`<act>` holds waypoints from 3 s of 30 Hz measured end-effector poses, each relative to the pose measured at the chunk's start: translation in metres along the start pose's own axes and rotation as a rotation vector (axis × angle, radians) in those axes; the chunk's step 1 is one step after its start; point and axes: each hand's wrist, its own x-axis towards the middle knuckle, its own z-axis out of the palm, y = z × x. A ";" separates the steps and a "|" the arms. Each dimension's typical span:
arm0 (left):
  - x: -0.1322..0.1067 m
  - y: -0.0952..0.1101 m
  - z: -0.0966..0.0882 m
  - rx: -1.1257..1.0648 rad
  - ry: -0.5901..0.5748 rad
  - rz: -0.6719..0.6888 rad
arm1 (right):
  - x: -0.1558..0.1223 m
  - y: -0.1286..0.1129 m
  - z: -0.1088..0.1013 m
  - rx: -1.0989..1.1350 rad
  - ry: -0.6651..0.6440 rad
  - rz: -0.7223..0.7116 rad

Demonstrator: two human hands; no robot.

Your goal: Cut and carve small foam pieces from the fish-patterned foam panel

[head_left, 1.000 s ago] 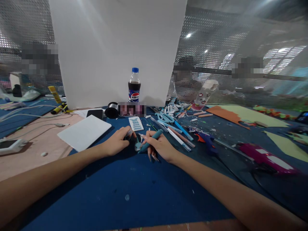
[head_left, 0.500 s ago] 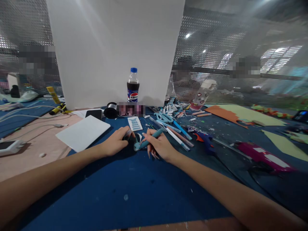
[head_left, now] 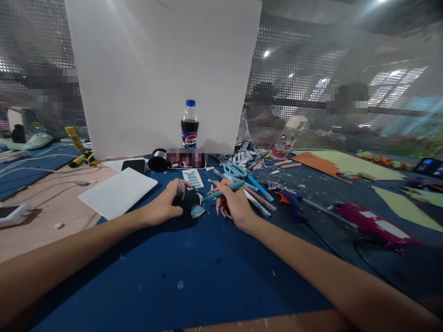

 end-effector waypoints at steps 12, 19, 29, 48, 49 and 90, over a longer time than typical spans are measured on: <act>-0.002 0.001 -0.008 0.019 -0.184 0.104 | 0.003 0.000 -0.011 0.002 -0.042 -0.018; -0.007 0.008 -0.003 0.116 -0.147 0.145 | 0.006 0.003 -0.010 0.003 -0.033 0.019; -0.005 0.007 0.000 0.206 -0.074 0.123 | 0.008 0.006 -0.013 0.025 -0.079 0.014; -0.010 0.011 -0.006 0.313 -0.099 0.339 | 0.001 -0.003 -0.009 -0.045 -0.206 0.079; -0.010 0.011 -0.006 0.309 -0.096 0.343 | 0.000 -0.003 -0.009 -0.057 -0.207 0.080; -0.009 0.011 -0.005 0.298 -0.105 0.329 | 0.003 0.000 -0.011 -0.085 -0.232 0.096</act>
